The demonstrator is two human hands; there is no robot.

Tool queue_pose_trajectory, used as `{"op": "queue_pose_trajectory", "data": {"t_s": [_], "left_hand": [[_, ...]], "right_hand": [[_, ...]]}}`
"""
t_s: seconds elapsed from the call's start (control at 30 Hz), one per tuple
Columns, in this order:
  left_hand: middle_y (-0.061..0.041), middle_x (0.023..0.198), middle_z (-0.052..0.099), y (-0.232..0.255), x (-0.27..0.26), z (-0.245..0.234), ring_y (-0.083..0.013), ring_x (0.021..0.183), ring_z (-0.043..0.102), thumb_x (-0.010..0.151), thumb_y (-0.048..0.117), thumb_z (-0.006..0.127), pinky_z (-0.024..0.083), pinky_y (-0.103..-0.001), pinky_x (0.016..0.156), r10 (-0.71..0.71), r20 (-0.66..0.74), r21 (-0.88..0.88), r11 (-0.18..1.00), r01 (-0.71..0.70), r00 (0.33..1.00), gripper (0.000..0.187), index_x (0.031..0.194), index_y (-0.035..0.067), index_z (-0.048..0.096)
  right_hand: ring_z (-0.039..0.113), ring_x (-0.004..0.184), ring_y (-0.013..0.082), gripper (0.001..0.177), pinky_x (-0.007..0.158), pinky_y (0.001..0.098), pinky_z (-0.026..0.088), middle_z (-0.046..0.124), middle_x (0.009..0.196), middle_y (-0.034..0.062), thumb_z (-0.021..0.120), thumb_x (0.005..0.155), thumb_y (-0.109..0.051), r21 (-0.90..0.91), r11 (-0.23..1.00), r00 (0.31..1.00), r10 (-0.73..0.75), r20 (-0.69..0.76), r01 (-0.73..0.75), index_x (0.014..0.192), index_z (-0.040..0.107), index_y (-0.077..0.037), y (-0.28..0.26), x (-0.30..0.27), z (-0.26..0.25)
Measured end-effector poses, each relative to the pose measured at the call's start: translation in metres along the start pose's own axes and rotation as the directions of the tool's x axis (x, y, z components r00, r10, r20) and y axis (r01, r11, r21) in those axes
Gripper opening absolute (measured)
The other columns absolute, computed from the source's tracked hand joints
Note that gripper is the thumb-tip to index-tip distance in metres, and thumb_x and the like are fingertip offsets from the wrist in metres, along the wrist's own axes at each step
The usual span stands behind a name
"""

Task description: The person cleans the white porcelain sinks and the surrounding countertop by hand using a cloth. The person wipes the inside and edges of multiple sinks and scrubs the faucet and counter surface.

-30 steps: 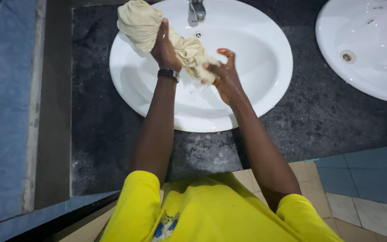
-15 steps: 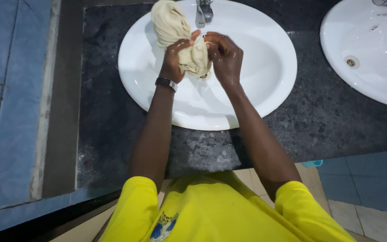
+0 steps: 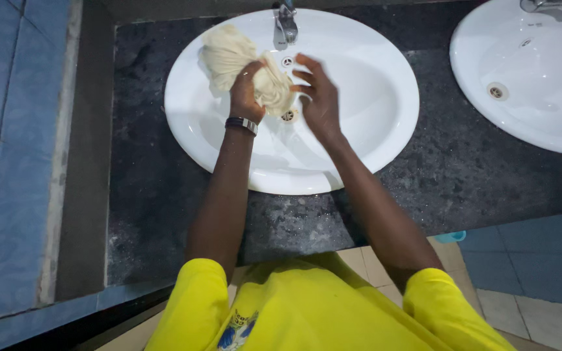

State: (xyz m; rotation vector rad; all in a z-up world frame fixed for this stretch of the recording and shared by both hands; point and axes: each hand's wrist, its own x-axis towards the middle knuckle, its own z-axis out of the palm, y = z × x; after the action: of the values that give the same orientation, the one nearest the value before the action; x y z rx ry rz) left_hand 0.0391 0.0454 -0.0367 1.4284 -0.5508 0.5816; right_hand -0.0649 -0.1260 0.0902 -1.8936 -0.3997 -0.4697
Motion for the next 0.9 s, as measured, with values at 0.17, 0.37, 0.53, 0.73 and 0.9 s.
{"op": "queue_pose_trajectory", "data": {"t_s": [0.17,0.37,0.53,0.73,0.9], "left_hand": [[-0.009,0.121,0.068,0.004,0.016,0.022,-0.0201,0.115,0.065,0.101,0.018,0.061,0.052,-0.035,0.102,-0.616,0.115,-0.85,0.345,0.398,0.779,0.022,0.116,0.003,0.068],[-0.005,0.125,0.069,0.037,0.004,0.017,-0.0178,0.118,0.066,0.11,0.018,0.053,0.053,-0.03,0.107,-0.1,0.061,-0.258,0.96,0.112,0.993,0.025,0.121,0.002,0.068],[-0.014,0.129,0.069,0.086,0.025,0.022,-0.0207,0.119,0.063,0.104,0.016,0.056,0.051,-0.033,0.109,-0.327,0.299,-0.564,0.697,0.443,0.896,0.029,0.117,-0.007,0.067],[-0.017,0.124,0.071,0.093,0.033,0.022,-0.0235,0.11,0.066,0.097,0.02,0.056,0.05,-0.035,0.097,-0.441,0.474,-0.524,0.554,0.647,0.762,0.041,0.123,-0.009,0.066],[-0.015,0.114,0.076,0.07,0.001,0.012,-0.0276,0.105,0.076,0.102,0.013,0.057,0.061,-0.038,0.092,0.032,0.389,0.243,0.96,-0.136,0.921,0.024,0.114,-0.004,0.068]], "right_hand": [[0.038,0.14,0.0471,0.103,0.108,0.059,0.039,0.039,0.153,0.032,0.076,0.066,-0.006,-0.743,0.582,0.932,-0.325,0.159,0.33,0.156,0.027,-0.004,-0.003,-0.018,0.036],[0.052,0.135,0.0429,0.09,0.111,0.0477,0.05,0.051,0.148,0.0243,0.068,0.077,0.006,-0.507,0.852,0.99,-0.13,0.046,0.135,0.158,0.03,0.002,0.02,0.009,0.03],[0.075,0.094,0.0357,0.04,0.082,0.0439,0.059,0.074,0.106,0.0199,0.08,0.09,-0.016,-0.295,0.947,0.987,0.152,0.054,-0.129,0.12,0.06,0.001,0.021,0.025,0.03],[0.068,0.073,0.0211,0.047,0.049,0.0357,0.047,0.07,0.096,0.0113,0.053,0.077,0.011,0.586,0.677,0.894,0.308,0.325,-0.446,0.124,0.056,0.007,0.097,0.016,0.046],[0.065,0.073,0.0251,0.064,0.058,0.0359,0.058,0.062,0.091,0.017,0.047,0.083,0.005,0.529,0.542,0.757,0.448,0.476,-0.653,0.145,0.035,-0.007,0.141,-0.003,0.047]]}}
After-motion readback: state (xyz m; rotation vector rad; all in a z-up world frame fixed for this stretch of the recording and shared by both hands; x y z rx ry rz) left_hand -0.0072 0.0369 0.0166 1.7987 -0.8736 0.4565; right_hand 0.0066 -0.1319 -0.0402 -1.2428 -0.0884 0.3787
